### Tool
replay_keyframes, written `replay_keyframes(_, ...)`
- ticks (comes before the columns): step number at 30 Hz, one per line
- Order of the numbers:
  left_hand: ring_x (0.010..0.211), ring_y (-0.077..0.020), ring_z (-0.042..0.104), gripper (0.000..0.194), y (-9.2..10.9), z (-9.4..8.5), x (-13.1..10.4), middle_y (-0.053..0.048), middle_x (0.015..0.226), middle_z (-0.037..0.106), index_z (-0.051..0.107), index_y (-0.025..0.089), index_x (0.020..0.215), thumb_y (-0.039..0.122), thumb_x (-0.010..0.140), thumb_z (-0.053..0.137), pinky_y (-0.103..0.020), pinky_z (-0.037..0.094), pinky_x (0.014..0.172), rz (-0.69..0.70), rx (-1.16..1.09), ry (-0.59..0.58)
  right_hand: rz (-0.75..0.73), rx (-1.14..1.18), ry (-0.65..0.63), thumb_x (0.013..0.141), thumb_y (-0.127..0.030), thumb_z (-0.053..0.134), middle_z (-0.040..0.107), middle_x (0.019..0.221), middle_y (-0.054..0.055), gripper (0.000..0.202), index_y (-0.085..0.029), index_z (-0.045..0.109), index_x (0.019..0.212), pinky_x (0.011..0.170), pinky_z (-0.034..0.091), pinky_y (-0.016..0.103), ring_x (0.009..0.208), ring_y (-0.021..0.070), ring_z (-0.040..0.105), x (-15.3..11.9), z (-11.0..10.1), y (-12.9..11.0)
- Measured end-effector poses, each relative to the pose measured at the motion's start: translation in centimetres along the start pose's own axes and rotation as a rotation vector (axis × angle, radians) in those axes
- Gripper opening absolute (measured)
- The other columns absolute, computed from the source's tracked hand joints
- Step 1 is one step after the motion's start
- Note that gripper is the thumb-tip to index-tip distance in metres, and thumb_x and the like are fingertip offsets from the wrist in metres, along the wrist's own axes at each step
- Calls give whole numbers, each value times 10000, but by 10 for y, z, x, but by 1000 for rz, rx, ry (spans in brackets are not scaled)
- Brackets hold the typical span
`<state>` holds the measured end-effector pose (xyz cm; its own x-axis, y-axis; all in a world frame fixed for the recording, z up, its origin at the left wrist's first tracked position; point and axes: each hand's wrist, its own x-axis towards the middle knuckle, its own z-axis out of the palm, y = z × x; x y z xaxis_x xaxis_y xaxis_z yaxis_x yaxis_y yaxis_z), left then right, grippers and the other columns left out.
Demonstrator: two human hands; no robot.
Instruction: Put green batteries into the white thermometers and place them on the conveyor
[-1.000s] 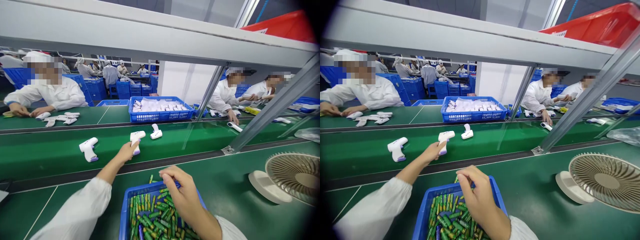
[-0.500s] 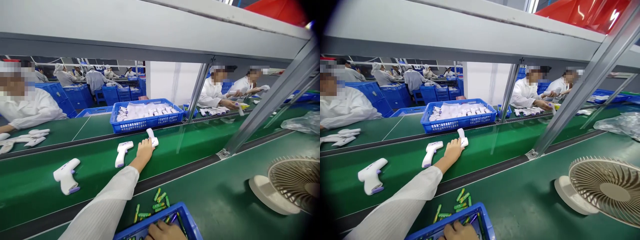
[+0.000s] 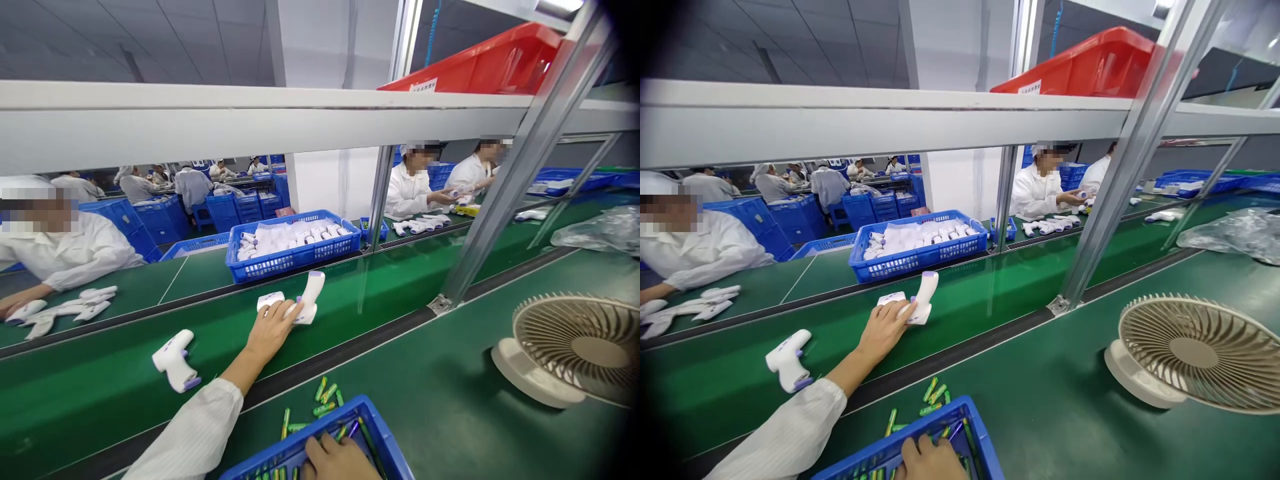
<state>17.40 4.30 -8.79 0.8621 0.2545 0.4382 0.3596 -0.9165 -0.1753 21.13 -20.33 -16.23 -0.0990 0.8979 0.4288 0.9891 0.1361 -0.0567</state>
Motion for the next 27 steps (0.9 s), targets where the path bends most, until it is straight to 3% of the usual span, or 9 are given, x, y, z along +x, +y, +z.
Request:
replay_keyframes(5, 1125, -236, 518, 439, 27, -8, 30, -91, 1218, 599, 524, 234, 1323, 367, 907, 562, -350, 357, 951, -130, -124, -227, -117, -23, -112, 773, -140, 641, 651, 748, 53, 58, -169, 606, 738, 403, 373, 283, 602, 204, 607, 8, -44, -5)
replay_keyframes(8, 1129, -250, 507, 361, 13, -16, 24, -108, 1205, 597, 572, 219, 1247, 380, 932, 498, -367, 361, 949, -302, -142, -260, -79, 52, -272, 731, -150, 680, 657, 852, 71, 134, -153, 641, 859, 529, 454, 308, 732, 238, 623, 13, -80, -8)
replay_keyframes(12, 1251, -404, 356, 481, -37, -34, -43, -273, 1364, 412, 445, 67, 1331, 353, 952, 366, -554, 313, 958, -741, -48, -213, -19, 109, -384, 837, -106, 570, 637, 953, 88, 112, -151, 641, 911, 648, 464, 327, 828, 235, 606, 17, -100, -9)
replay_keyframes(15, 1228, -408, 397, 665, -64, -47, -99, -239, 1375, 406, 398, 113, 1364, 480, 830, 547, -551, 359, 949, -1198, 1, -159, -13, 126, -440, 854, -113, 554, 627, 953, 93, 100, -148, 644, 879, 628, 445, 323, 803, 226, 597, 15, -101, -10)
replay_keyframes(18, 1175, -412, 472, 871, -72, -55, -129, -249, 1347, 429, 314, 123, 1422, 502, 718, 662, -525, 419, 903, -1421, -156, -126, -5, 157, -419, 831, -117, 586, 626, 906, 81, 65, -155, 638, 839, 608, 430, 316, 775, 225, 592, 12, -105, -11)
replay_keyframes(21, 1080, -397, 541, 895, -65, -65, -134, -221, 1136, 572, 398, 99, 1351, 356, 588, 791, -473, 458, 838, -1605, -520, 72, 50, 333, -271, 874, -134, 558, 633, 859, 43, 96, -182, 640, 887, 648, 438, 296, 777, 196, 597, 20, -115, -6)
replay_keyframes(24, 813, -249, 613, 491, -44, -82, -128, -86, 836, 597, 554, 119, 1082, 350, 679, 714, -325, 493, 666, -1692, -985, 412, 121, 483, -118, 929, -162, 520, 662, 884, 21, 155, -211, 658, 980, 729, 455, 283, 836, 172, 615, 51, -122, 9)
replay_keyframes(26, 601, -142, 561, 321, -22, -100, -121, -16, 697, 529, 560, 144, 948, 442, 835, 529, -231, 449, 518, -1624, -1336, 591, 86, 464, -187, 916, -157, 555, 685, 913, 11, 161, -229, 692, 962, 763, 455, 285, 869, 175, 628, 81, -117, 23)
replay_keyframes(27, 521, -109, 516, 341, -10, -110, -117, 8, 649, 493, 552, 153, 912, 476, 881, 448, -199, 412, 458, -1578, -1527, 662, 9, 472, -301, 887, -157, 602, 693, 970, 7, 160, -241, 704, 978, 782, 453, 279, 903, 177, 634, 97, -110, 29)
